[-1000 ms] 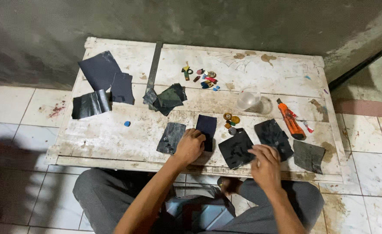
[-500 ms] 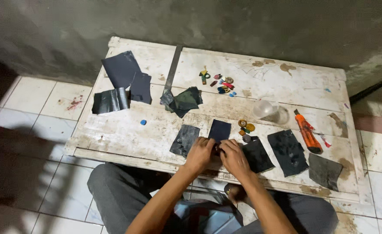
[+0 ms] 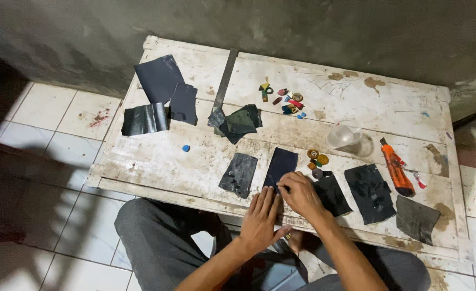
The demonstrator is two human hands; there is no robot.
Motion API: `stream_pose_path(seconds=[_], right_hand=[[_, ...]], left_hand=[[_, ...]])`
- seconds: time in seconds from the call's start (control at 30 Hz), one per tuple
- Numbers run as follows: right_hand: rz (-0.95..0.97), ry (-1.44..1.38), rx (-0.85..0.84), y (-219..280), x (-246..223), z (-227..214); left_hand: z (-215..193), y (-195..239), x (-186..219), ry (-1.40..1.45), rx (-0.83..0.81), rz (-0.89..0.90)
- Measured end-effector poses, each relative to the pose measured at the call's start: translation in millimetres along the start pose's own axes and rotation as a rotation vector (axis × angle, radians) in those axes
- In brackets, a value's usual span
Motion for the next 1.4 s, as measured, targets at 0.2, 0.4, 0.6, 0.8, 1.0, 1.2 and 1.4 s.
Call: stream_pose_path(seconds=[0.2, 0.4, 0.6, 0.8, 1.0, 1.2, 1.4], right_hand=[[-0.115, 0.013, 0.154, -14.3, -0.3, -7.4], [0.015, 0.03, 0.234, -33.8, 40.5, -8.0], [-0.098, -0.018, 0.139, 16.0, -28.0, -19.7], [-0.061, 0.139, 0.254, -15.3, 10.9, -6.9], [-0.082, 0.112, 0.278, -39.1, -2.7, -25.4], [-0.093, 0.144, 0.158, 14.4, -26.9, -21.9], [-0.063, 0.23, 0.293, -25.7, 0.3, -19.1]], left_hand=[[4.2, 0.2, -0.4, -0.072, 0.025, 0.063], [22.3, 4.5, -4.4, -0.224, 0.028, 0.051], [19.1, 1.3, -4.8, -0.179, 0.041, 0.042], [22.4, 1.2, -3.9, -0.19, 0.029, 0.043], [20.8, -2.8, -7.0, -0.167, -0.011, 0.007], [12.7, -3.7, -4.3, -0.248, 0.101, 0.058], [20.9, -2.9, -6.8, -0.202, 0.047, 0.033]])
Point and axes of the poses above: each hand's wrist, its own y-axis away from the middle knuckle, its own z-axis out of the palm, x = y × z, the point moved 7 cm from there along -y, towards the middle knuckle, and after that the axes turned 2 degrees about z, right-handed, at the moved point
